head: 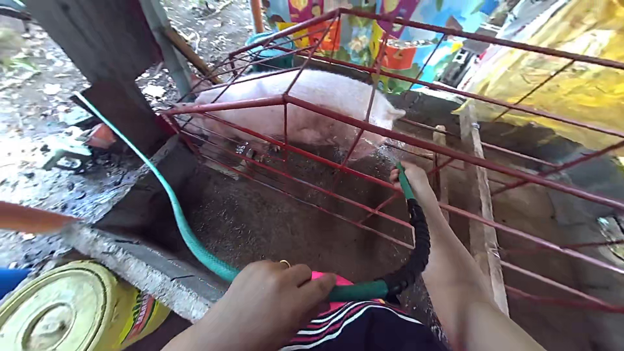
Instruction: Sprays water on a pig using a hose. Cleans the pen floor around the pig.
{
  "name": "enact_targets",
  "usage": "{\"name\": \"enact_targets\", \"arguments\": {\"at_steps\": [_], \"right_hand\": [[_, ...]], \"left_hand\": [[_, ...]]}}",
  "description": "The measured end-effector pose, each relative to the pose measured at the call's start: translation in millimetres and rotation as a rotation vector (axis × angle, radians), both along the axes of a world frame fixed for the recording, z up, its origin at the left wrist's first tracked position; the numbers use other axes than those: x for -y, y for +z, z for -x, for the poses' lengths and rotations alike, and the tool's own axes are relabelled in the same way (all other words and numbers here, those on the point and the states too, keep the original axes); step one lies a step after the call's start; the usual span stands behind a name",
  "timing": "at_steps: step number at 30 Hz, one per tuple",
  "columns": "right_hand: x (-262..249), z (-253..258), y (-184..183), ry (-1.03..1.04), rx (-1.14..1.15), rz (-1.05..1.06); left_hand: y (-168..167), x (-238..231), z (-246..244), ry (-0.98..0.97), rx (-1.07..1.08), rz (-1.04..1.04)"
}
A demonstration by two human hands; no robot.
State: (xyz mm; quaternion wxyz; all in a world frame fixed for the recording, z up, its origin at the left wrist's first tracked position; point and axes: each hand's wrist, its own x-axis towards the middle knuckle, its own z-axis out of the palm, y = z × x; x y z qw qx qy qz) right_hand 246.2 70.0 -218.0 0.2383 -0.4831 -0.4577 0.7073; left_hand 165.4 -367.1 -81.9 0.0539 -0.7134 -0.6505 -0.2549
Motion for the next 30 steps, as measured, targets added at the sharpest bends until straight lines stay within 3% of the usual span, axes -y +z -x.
{"name": "enact_targets", "arguments": {"at_steps": [7, 16, 25, 30], "right_hand": [[-26, 20, -41, -0.123, -0.062, 0.132], [-28, 35, -78, 0.061, 0.089, 0.067], [-22, 28, -121, 0.013, 0.141, 0.096], [-10, 43, -107, 0.047, 0.091, 0.072]], "left_hand": [[-58, -16, -24, 0.068, 0.208, 0.229], [-122, -11, -75, 0.244, 0.402, 0.469], [-135, 1, -100, 0.415, 0.354, 0.451], [-135, 12, -105, 0.459, 0.361, 0.458]]}}
